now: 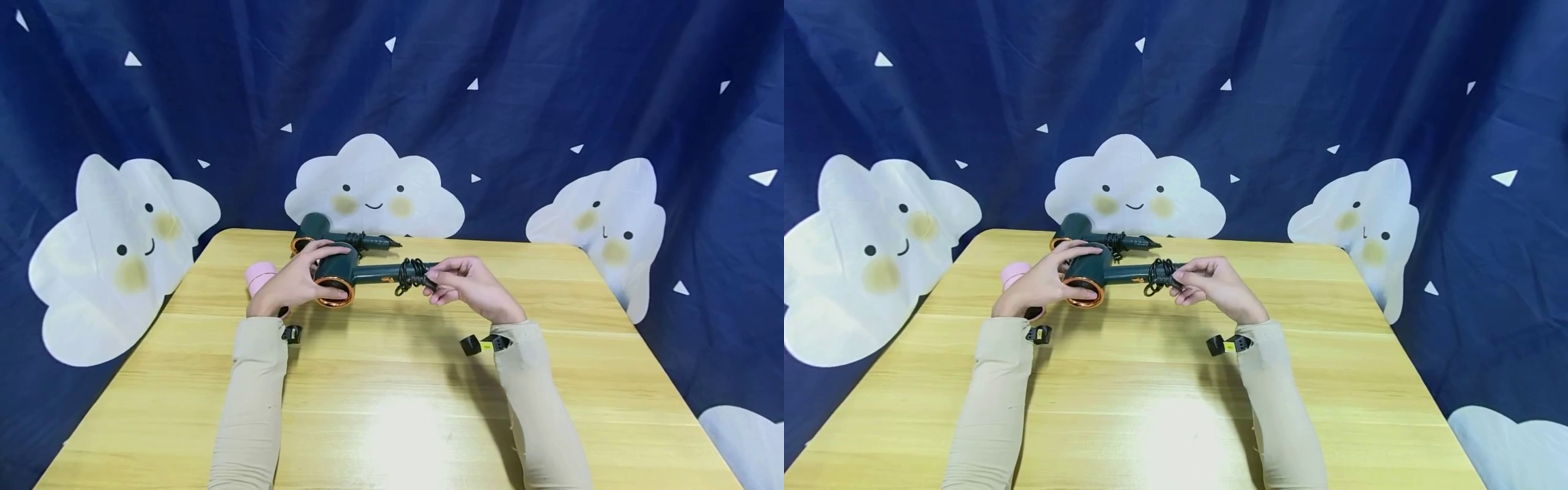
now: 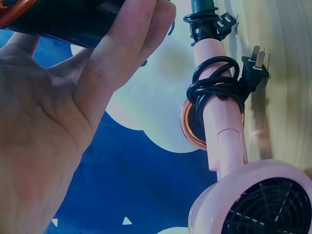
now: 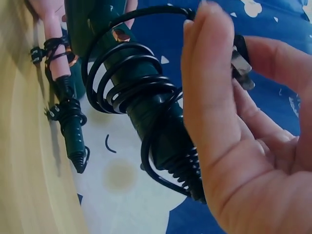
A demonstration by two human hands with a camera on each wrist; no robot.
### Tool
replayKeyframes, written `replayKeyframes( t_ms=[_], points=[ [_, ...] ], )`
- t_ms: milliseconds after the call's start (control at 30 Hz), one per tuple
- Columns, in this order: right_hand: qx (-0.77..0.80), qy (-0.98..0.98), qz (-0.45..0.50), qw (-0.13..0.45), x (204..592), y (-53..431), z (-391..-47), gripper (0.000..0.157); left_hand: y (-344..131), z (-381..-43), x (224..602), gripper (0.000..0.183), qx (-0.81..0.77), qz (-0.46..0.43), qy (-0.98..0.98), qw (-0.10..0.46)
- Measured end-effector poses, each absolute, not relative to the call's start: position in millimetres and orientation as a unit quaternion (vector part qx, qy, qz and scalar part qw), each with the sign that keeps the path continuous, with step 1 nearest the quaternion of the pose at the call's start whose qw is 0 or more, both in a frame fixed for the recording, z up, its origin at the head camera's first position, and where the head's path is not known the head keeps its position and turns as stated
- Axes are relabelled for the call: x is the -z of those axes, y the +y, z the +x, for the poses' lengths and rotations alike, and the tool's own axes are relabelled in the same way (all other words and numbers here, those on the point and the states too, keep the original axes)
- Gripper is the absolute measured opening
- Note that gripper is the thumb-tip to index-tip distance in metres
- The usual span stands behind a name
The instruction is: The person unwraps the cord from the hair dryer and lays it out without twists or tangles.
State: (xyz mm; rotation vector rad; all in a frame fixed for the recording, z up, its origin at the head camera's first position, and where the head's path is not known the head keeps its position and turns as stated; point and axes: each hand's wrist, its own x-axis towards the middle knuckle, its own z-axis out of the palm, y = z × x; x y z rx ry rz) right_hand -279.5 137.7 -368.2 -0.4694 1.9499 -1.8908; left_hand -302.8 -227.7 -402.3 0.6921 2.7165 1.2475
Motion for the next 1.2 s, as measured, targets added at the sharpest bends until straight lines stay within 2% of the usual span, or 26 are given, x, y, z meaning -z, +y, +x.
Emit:
replayKeyframes(
  t_ms=[233,1033,1200],
  points=[
    [0.673,0.674,-0.182,0.244,373.3,141.8,-281.7,0.011,-229.9,-303.1,400.5,0.084,-0.414,0.222,0.882,0.029],
    [0.624,0.661,-0.242,0.338,400.8,151.9,-297.2,0.013,-232.8,-303.7,398.9,0.085,-0.439,0.222,0.87,0.044],
    [0.605,0.666,-0.248,0.359,413.0,154.1,-303.4,0.02,-232.6,-302.8,400.4,0.084,-0.423,0.224,0.877,0.036]
  ],
)
